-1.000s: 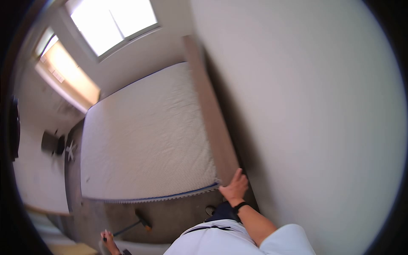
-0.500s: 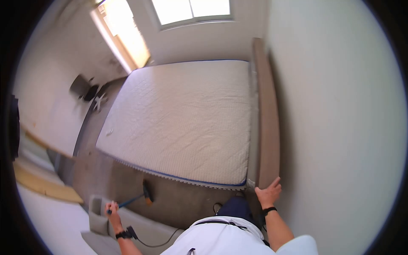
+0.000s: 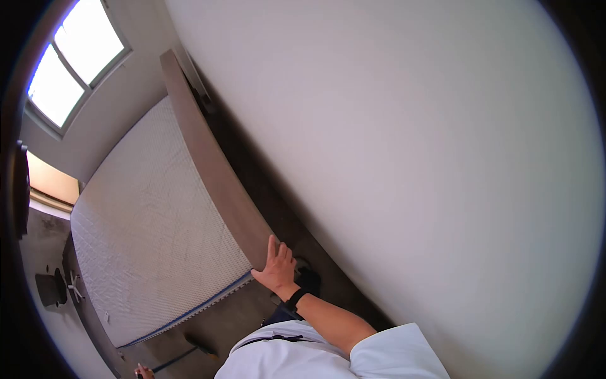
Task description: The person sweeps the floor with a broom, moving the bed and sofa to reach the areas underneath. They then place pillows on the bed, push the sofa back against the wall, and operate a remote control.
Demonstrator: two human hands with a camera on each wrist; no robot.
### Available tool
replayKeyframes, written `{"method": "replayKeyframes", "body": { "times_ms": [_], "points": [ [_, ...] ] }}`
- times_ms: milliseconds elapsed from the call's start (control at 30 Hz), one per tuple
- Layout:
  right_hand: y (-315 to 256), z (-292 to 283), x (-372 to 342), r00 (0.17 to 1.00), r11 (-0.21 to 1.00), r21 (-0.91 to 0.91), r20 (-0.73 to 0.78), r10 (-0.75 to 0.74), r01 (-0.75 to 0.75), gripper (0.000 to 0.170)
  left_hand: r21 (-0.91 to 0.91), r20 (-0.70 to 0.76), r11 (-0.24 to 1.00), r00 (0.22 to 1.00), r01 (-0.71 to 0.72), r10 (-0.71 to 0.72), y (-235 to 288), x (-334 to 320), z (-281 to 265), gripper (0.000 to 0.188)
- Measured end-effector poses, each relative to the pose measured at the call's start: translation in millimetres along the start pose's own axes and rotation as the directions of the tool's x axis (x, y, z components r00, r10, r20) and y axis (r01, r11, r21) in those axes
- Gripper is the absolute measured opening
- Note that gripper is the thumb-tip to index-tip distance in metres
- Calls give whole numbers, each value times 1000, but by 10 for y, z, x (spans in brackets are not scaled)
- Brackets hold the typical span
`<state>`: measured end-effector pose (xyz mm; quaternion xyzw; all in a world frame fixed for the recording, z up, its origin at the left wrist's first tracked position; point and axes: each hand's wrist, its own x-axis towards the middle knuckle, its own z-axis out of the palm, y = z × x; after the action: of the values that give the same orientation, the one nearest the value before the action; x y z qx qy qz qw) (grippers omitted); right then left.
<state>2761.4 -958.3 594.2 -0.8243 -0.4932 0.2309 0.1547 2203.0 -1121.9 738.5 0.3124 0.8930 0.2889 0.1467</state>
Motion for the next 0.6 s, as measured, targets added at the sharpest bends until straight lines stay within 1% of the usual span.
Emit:
{"method": "replayKeyframes", "body": {
  "times_ms": [33, 67, 100, 167, 200, 267, 300, 367, 400, 433, 467, 500, 533, 567, 600],
  "points": [
    [31, -3, 30, 1000, 1000, 21, 20, -17, 16, 111, 87, 2, 996, 1000, -10, 10, 488, -218, 179, 50],
    [52, -3, 45, 999, 999, 43, 38, -34, 32, 111, 383, -42, 924, 999, -14, 32, 975, -487, 309, 50],
    [43, 25, 1, 999, 999, 40, 40, -29, 27, 111, 386, -36, 923, 999, -15, 31, 919, -483, 353, 50],
    [29, -4, 27, 998, 999, 19, 60, -31, 29, 111, 359, 25, 928, 995, -101, 99, 965, -458, 479, 46],
    [24, 5, 5, 998, 999, 20, 59, -26, 25, 111, 361, 28, 927, 994, -105, 101, 961, -425, 483, 46],
    [-2, -43, 16, 997, 998, 58, 63, -42, 39, 105, 259, 71, 906, 942, -336, 329, 1076, -390, 501, 43],
    [-5, -70, 8, 997, 997, 61, 67, -41, 37, 105, 264, 71, 904, 941, -336, 330, 1159, -384, 485, 43],
    [-120, -236, -87, 972, 973, 57, -90, -217, 222, 96, 61, 38, 903, 905, -426, 424, 1741, -581, 477, 43],
    [-207, -287, -153, 972, 973, 61, -83, -219, 224, 96, 68, 36, 903, 906, -423, 422, 2069, -745, 450, 43],
    [-308, -335, -246, 926, 886, 283, -19, -377, 367, 91, -250, 90, 881, 897, -401, 434, 2445, -954, 422, 46],
    [-396, -375, -363, 851, 739, 497, 1, -526, 456, 85, -543, 141, 775, 875, -322, 462, 2737, -1132, 433, 49],
    [-502, -408, -510, 859, 743, 504, 3, -511, 440, 85, -534, 154, 780, 870, -325, 468, 2929, -1256, 445, 49],
    [-638, -426, -667, 789, 655, 576, 29, -614, 489, 81, -582, 251, 750, 808, -313, 532, 3092, -1364, 426, 53],
    [-748, -406, -793, 705, 555, 644, 35, -708, 526, 78, -629, 338, 718, 728, -296, 596, 3241, -1472, 431, 56],
    [-822, -344, -909, 718, 555, 650, 21, -696, 519, 78, -654, 357, 698, 694, -292, 625, 3337, -1596, 502, 59]
  ]
}}
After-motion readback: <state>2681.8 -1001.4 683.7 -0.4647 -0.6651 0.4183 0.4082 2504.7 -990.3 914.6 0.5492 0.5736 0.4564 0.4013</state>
